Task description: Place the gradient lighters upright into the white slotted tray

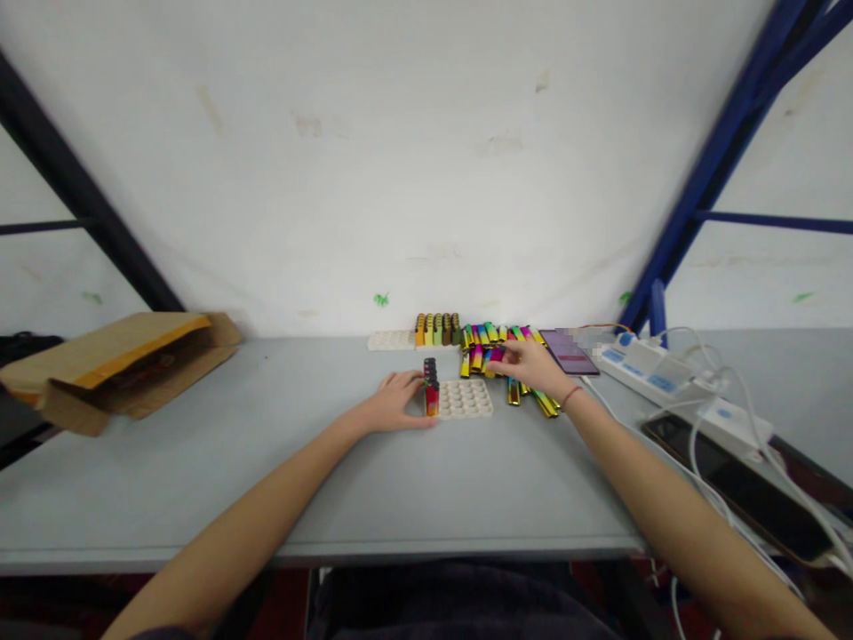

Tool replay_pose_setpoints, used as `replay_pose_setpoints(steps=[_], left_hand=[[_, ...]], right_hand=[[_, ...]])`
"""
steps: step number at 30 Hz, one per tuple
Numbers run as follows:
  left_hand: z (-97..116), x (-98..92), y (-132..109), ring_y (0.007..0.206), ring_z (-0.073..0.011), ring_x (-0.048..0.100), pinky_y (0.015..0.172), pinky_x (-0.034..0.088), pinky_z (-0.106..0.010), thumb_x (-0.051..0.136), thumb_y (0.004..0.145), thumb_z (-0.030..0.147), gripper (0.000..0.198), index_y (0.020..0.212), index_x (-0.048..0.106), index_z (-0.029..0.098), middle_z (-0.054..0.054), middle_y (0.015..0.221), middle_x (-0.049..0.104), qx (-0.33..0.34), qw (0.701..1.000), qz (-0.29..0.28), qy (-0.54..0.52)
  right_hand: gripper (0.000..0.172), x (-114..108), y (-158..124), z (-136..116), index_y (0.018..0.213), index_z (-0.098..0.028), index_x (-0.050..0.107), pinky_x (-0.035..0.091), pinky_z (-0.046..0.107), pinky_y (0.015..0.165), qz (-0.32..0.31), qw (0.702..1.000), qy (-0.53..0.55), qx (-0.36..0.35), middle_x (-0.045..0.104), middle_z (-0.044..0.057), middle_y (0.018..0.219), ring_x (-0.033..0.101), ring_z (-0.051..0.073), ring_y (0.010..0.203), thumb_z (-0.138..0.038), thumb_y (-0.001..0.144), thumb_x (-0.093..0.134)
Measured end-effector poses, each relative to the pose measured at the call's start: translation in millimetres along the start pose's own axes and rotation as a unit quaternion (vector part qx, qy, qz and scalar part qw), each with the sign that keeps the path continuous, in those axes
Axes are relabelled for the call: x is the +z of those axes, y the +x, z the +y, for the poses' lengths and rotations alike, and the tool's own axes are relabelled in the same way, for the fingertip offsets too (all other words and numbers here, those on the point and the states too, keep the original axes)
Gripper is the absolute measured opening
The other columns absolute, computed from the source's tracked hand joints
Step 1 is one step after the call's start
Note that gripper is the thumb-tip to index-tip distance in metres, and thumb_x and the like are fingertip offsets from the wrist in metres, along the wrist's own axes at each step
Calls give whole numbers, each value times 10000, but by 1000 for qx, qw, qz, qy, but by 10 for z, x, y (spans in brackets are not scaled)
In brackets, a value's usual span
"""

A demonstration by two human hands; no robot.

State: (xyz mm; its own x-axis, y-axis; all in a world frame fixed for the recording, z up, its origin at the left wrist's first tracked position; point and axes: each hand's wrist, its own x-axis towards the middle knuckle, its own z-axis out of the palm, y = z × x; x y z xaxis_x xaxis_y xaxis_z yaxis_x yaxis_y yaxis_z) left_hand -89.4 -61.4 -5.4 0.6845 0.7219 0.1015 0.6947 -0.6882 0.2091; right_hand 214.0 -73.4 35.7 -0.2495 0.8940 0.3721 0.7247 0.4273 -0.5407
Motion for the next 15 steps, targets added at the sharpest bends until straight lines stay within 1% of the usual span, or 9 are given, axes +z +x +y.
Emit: replay_pose_setpoints(steps=[2, 4, 7, 9, 11, 12, 14, 15], left_hand=[[-2, 2, 1, 1341, -377, 347, 1121, 215, -523, 618, 767, 663, 802, 1358, 443, 149, -179, 1459, 392, -3, 1000, -3, -1], [-2, 3, 2, 1345, -374, 342, 1121, 215, -521, 616, 767, 667, 807, 1364, 436, 155, -176, 1462, 389, -3, 1000, -5, -1], [3, -1, 4, 1340, -372, 349, 1122, 221, -510, 622, 763, 664, 806, 1358, 444, 151, -171, 1456, 398, -3, 1000, -4, -1], [9, -6, 5, 1338, -372, 355, 1124, 222, -500, 628, 762, 658, 803, 1350, 455, 140, -173, 1451, 402, -4, 1000, -3, -1], [15, -12, 5, 1338, -371, 356, 1125, 222, -497, 631, 761, 656, 797, 1347, 460, 143, -170, 1450, 405, -4, 1000, -4, -1], [17, -15, 4, 1337, -370, 357, 1125, 222, -497, 631, 762, 656, 793, 1347, 460, 150, -166, 1451, 406, -4, 1000, -5, -1], [20, -20, 1, 1337, -366, 357, 1125, 219, -500, 627, 766, 656, 787, 1352, 455, 159, -162, 1454, 404, -5, 1000, -7, 2], [21, -22, 0, 1339, -364, 355, 1126, 215, -502, 624, 770, 655, 787, 1355, 450, 157, -164, 1456, 401, -6, 1000, -9, 3]], right_hand=[[360, 38, 4, 26, 678, -173, 536, 344, 253, 528, 8, 999, 37, 10, 510, -21, 595, 455, 134, 570, -507, 770, 635], [347, 67, 0, 21, 747, -174, 532, 375, 258, 559, 10, 996, 89, 24, 537, -11, 670, 477, 142, 626, -511, 780, 606], [256, 93, -16, -54, 820, -176, 539, 441, 277, 668, -25, 984, 162, 69, 596, 20, 782, 540, 158, 742, -431, 820, 549], [188, 117, -19, -121, 786, -191, 510, 450, 273, 697, -45, 969, 227, 83, 583, 12, 746, 554, 146, 737, -374, 829, 518], [198, 155, -9, -171, 741, -213, 447, 436, 259, 615, -40, 946, 308, 98, 490, -29, 629, 505, 122, 608, -382, 820, 514], [240, 178, 1, -185, 723, -222, 415, 404, 251, 544, -31, 932, 342, 114, 420, -50, 578, 444, 110, 527, -418, 817, 516], [350, 224, 27, -189, 690, -233, 372, 292, 244, 430, -16, 909, 385, 160, 298, -73, 519, 298, 95, 422, -539, 825, 475], [407, 244, 38, -180, 676, -236, 365, 239, 248, 405, -15, 902, 391, 184, 263, -74, 500, 246, 95, 400, -607, 835, 420]])
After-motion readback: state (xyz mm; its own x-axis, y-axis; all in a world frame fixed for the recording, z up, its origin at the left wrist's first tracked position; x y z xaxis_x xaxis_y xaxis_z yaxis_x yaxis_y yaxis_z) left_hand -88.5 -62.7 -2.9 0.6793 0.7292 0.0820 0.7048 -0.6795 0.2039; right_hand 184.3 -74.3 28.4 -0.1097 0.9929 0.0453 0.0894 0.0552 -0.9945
